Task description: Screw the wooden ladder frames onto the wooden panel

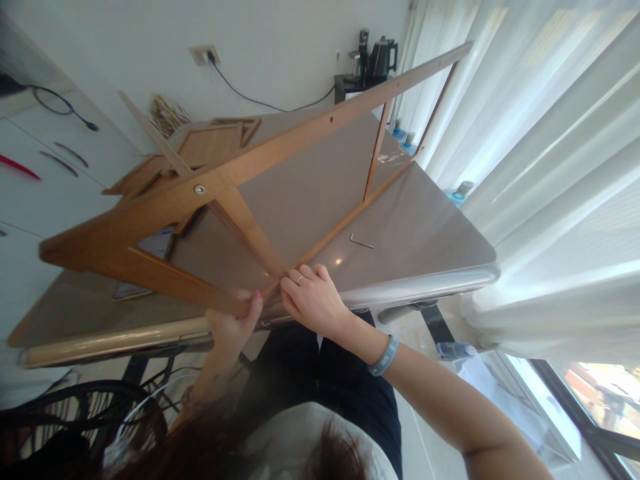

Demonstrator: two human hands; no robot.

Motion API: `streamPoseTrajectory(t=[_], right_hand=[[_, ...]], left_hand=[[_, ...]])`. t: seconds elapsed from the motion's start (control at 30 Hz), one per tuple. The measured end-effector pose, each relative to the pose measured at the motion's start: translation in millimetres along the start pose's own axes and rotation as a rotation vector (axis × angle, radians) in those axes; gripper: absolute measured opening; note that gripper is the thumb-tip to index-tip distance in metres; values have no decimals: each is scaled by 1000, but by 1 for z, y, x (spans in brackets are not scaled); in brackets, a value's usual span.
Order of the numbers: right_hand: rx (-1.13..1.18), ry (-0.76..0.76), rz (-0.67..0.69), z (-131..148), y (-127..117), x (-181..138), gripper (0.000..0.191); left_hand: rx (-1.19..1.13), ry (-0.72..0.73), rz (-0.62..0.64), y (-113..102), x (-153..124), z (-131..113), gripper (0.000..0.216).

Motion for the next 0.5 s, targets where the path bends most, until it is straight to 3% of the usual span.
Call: streamPoseTrajectory(t=[0.23, 0.5], right_hand=[[-7, -122, 23, 1, -4, -2, 17], [17, -121, 20, -2, -11, -6, 19]], left_hand=[[-10, -7, 3, 0, 0, 1, 32], [-34, -22, 5, 0, -1, 2, 29]])
Point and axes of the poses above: each hand's wrist, its own x-axis towards the middle knuckle, its own y-axis out of the palm, z = x × y, the point moved 9 cm from there along x, towards the middle knuckle, and after that the axes turned 2 degrees about -y, right-handed, at the moved point
